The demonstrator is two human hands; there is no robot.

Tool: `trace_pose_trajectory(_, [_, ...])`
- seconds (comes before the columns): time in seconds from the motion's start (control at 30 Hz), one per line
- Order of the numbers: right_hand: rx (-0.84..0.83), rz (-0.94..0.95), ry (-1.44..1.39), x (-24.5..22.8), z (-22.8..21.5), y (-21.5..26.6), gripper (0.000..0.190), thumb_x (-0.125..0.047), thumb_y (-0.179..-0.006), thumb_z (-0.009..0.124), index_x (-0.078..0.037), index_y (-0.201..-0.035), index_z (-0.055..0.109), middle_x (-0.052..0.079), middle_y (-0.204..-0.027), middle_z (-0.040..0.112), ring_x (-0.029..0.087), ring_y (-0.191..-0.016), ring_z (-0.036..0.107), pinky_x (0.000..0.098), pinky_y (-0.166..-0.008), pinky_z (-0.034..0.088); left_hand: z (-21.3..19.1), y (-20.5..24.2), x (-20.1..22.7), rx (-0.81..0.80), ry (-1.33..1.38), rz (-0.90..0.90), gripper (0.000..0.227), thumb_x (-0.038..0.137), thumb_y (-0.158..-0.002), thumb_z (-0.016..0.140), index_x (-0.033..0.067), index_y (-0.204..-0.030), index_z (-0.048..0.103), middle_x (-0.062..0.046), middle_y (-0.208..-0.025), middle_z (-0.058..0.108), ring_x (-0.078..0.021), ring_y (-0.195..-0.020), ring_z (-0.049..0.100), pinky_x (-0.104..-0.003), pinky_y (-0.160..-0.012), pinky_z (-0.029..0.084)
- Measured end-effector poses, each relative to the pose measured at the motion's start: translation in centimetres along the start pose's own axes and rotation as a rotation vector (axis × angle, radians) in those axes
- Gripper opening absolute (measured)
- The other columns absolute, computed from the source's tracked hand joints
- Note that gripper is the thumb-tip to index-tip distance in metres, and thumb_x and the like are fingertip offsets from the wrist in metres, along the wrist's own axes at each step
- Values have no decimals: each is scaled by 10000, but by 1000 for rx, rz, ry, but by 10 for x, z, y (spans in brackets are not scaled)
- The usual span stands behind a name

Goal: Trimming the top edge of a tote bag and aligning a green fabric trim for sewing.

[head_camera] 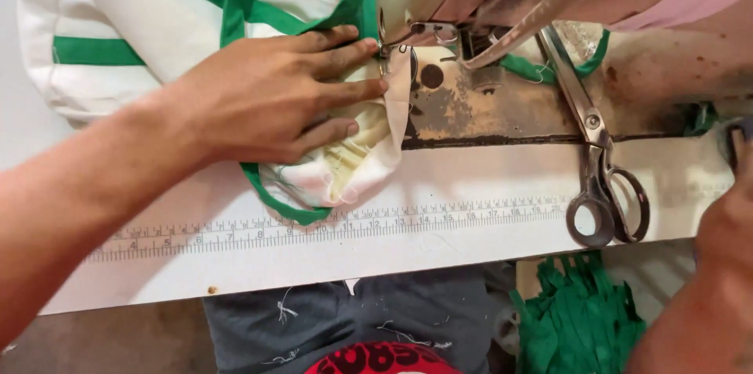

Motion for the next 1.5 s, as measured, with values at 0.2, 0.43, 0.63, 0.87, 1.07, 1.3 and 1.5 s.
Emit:
trace_pose_trajectory(0.2, [-138,608,-1393,-185,-110,-56,259,1,-1160,598,111,-1391,636,264,-1202,746,311,-847,773,363,-793,659,-75,46,-20,-78,-197,-114,1232,1166,-697,474,155,-1339,761,-232,-1512,710,-460,-1564,568,-525,-1263,448])
trace_pose_trajectory(0.43, [-996,761,-1920,-322,-82,-56,743,-466,-895,585,109,-1349,709,414,-1041,848,537,-834,867,603,-729,742,51,44,179,-491,922,640,333,499,-1022,513,193,-911,584,-33,-989,643,-322,-1136,521,-504,-740,609])
trace_pose_trajectory(0.63, [-961,644,-1811,-352,-123,-68,459,-365,-928,743,-44,-1256,739,90,-802,781,156,-650,674,279,-499,450,-92,-35,203,50,273,110,84,138,-1013,608,92,-990,675,-147,-754,663,-397,-570,660,-575,-642,516])
trace_pose_trajectory(0.87, [-950,660,-1479,-330,-114,-53,263,-251,-1090,667,-96,-962,498,129,-489,584,226,-300,542,352,-267,388,1,15,89,-591,-401,-417,924,813,-1045,437,7,-1460,610,-152,-1369,545,-282,-972,685,-385,-526,714])
trace_pose_trajectory(1.07, [-726,481,-1108,-307,-117,-64,231,-356,-1055,650,-147,-971,598,32,-649,537,201,-595,446,403,-595,361,-15,-11,95,-317,-518,-376,391,487,-982,579,184,-1111,790,-47,-1090,656,-243,-967,636,-329,-616,554])
trace_pose_trajectory(1.3, [-655,617,-1300,-302,-121,-66,218,-194,-1045,604,-67,-898,704,47,-554,664,152,-405,664,315,-375,483,6,7,115,17,-202,-309,744,521,-1103,528,-64,-1562,554,-288,-1604,576,-381,-1467,573,-416,-1243,428])
trace_pose_trajectory(1.5, [-474,223,-897,-322,-130,-52,257,-284,-1038,666,-89,-1188,591,95,-746,791,309,-478,761,485,-423,595,11,5,119,-96,-315,-359,908,627,-1013,521,-74,-1591,491,-289,-1619,544,-386,-1467,553,-418,-1200,450])
Point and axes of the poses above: each hand's wrist, its own y-axis away from the middle knuckle, its own z-axis out of the palm, x = y × z, the point moved 9 cm from there along -y, towards the middle knuckle
